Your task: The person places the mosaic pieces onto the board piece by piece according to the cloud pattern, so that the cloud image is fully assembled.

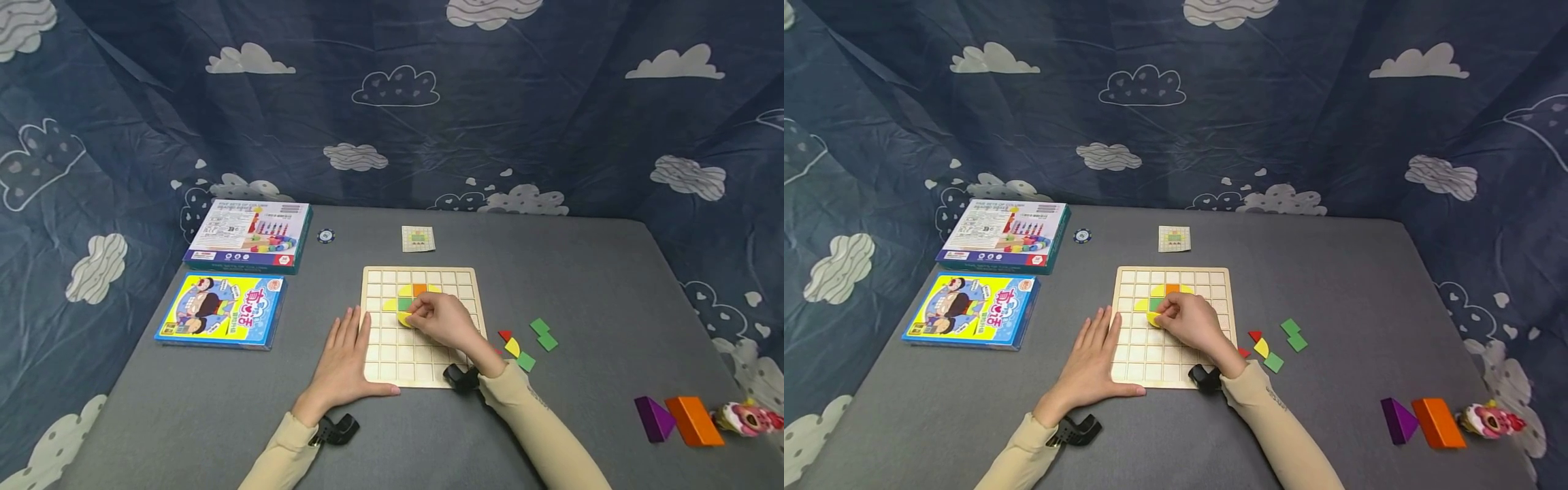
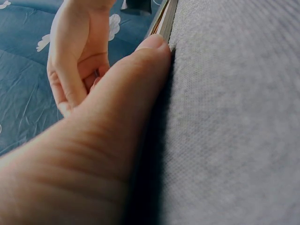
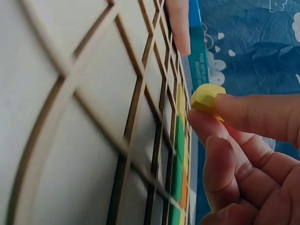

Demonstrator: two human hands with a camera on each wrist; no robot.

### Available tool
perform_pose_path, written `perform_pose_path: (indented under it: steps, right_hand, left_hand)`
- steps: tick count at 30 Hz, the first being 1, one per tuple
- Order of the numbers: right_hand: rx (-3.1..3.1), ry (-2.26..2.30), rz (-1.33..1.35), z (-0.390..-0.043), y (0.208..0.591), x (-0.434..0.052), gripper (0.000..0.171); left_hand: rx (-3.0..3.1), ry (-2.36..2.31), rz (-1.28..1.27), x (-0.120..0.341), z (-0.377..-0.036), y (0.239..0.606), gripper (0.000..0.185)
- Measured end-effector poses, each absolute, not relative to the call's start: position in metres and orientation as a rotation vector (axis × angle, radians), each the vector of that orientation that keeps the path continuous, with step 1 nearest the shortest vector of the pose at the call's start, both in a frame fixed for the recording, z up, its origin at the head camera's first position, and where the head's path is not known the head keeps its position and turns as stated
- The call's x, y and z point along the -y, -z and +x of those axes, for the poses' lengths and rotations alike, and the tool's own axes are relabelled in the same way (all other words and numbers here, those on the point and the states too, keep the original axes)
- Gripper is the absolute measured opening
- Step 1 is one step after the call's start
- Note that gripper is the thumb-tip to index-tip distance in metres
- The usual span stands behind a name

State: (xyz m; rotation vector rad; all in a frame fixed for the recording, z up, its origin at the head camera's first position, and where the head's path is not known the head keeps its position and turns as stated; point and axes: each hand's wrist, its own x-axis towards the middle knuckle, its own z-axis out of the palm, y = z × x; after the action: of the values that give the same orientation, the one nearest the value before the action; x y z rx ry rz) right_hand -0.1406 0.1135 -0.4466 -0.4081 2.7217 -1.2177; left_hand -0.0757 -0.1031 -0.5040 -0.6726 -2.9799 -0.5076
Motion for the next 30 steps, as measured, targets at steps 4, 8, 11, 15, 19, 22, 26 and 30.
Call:
perform_pose_path:
  steps: [4,8,11,15,19,22,26,30]
  right_hand:
    - [-2.749,1.198,-0.415,-0.143,0.449,-0.104,0.008]
    - [-2.774,1.169,-0.428,-0.144,0.451,-0.097,0.007]
    - [-2.76,1.175,-0.428,-0.146,0.452,-0.093,0.007]
    - [-2.743,1.175,-0.411,-0.148,0.454,-0.088,0.007]
    - [-2.742,1.15,-0.389,-0.149,0.453,-0.085,0.008]
    - [-2.745,1.129,-0.376,-0.149,0.453,-0.083,0.008]
    - [-2.759,1.091,-0.377,-0.15,0.453,-0.082,0.008]
    - [-2.778,1.046,-0.376,-0.15,0.454,-0.082,0.009]
  left_hand:
    - [2.98,0.493,-0.678,0.103,-0.076,0.504,0.133]
    - [2.979,0.486,-0.677,0.102,-0.076,0.505,0.133]
    - [2.978,0.489,-0.672,0.103,-0.076,0.505,0.133]
    - [2.976,0.497,-0.67,0.103,-0.076,0.505,0.133]
    - [2.982,0.505,-0.668,0.103,-0.076,0.505,0.133]
    - [2.982,0.512,-0.666,0.103,-0.076,0.505,0.132]
    - [2.985,0.506,-0.664,0.103,-0.076,0.505,0.133]
    - [2.993,0.498,-0.669,0.103,-0.076,0.505,0.133]
